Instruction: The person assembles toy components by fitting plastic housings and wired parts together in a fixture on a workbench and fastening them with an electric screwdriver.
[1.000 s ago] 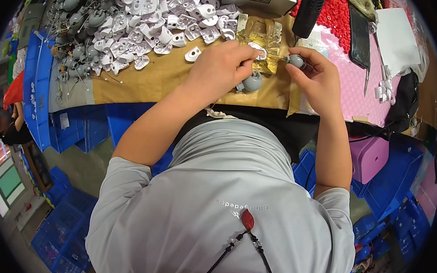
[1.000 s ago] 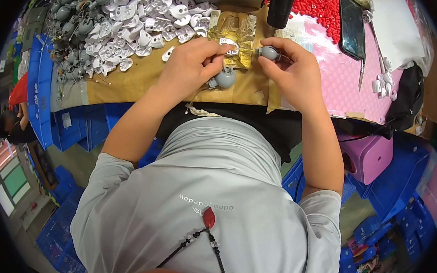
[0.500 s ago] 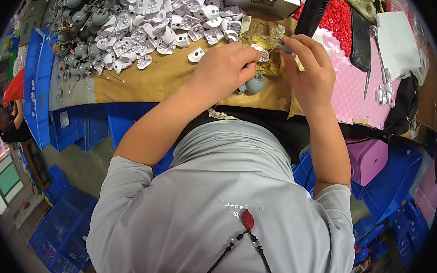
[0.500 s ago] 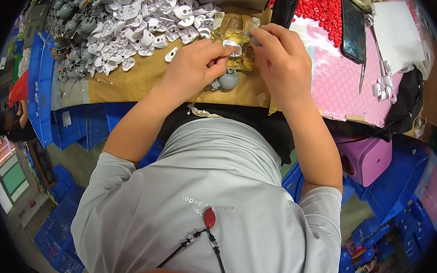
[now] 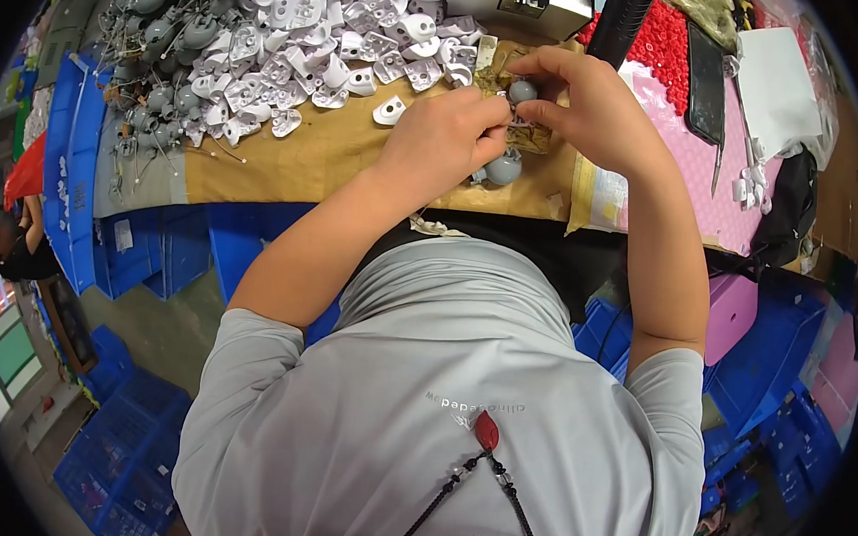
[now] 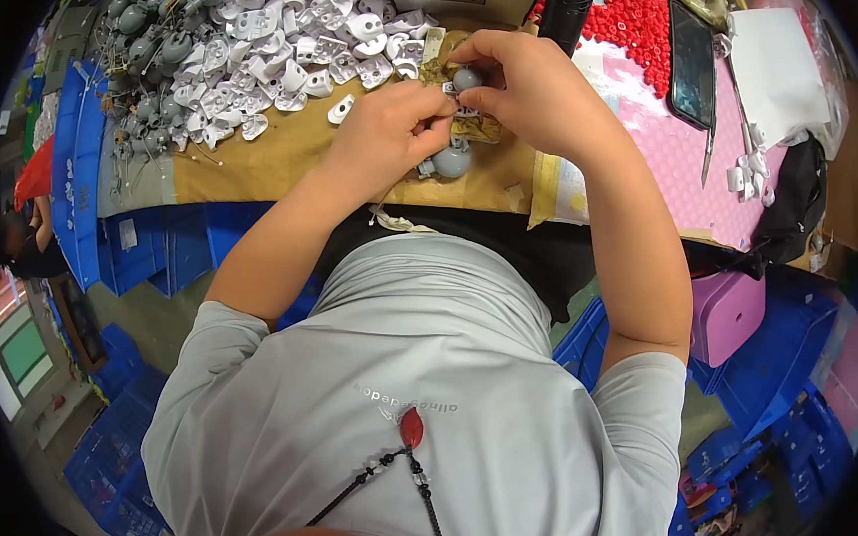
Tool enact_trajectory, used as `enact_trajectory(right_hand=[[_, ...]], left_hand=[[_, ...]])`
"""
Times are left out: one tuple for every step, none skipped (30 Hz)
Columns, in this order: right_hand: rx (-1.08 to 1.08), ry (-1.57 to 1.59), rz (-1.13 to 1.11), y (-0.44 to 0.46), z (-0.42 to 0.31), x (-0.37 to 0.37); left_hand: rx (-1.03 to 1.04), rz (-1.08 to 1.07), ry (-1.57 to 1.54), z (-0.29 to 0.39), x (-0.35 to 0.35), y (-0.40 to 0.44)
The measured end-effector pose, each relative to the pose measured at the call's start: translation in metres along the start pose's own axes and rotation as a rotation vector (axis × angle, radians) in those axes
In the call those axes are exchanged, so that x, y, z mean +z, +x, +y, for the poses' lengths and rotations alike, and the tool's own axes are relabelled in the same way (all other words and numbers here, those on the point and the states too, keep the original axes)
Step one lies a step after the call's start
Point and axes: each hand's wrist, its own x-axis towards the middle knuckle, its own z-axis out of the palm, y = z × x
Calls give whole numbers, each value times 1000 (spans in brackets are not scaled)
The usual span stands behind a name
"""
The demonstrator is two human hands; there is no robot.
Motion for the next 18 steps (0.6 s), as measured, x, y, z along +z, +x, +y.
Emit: enact_trajectory(right_hand=[[-2,-1,-3,1,1,1],[-74,-128,46,2,3,3],[-146,-255,97,3,4,4],[-146,-255,98,4,2,4],[-130,-303,117,5,-3,4],[-115,-352,137,6,-7,4],[-112,-353,140,7,-11,4],[-74,-402,143,8,-15,5],[-37,-452,146,8,-18,6],[-35,-452,149,6,-19,6],[-50,-497,183,4,-20,8],[-67,-541,216,3,-21,9],[-71,-541,220,0,-22,9],[-58,-540,299,-3,-21,8],[-46,-536,378,-5,-20,6],[-49,-533,379,-3,-19,2],[-133,-574,618,1,-17,-5],[-216,-610,859,5,-12,-11]], left_hand=[[3,1,-13,0,-1,0],[6,1,-26,1,-1,0],[4,2,-25,0,-1,0],[3,4,-29,0,-1,0],[3,6,-35,1,-1,1],[6,5,-36,1,-4,3],[-43,-41,-55,2,-8,5],[-92,-88,-74,5,-13,9],[-87,-90,-75,8,-15,14],[-157,-109,-76,11,-17,21],[-228,-126,-77,14,-20,27],[-225,-125,-75,18,-23,33],[-269,-198,-82,21,-27,39],[-312,-270,-88,21,-29,43],[-311,-266,-82,19,-27,45],[-313,-263,-99,16,-25,45],[-317,-262,-115,15,-23,44],[-318,-264,-112,14,-23,45]])
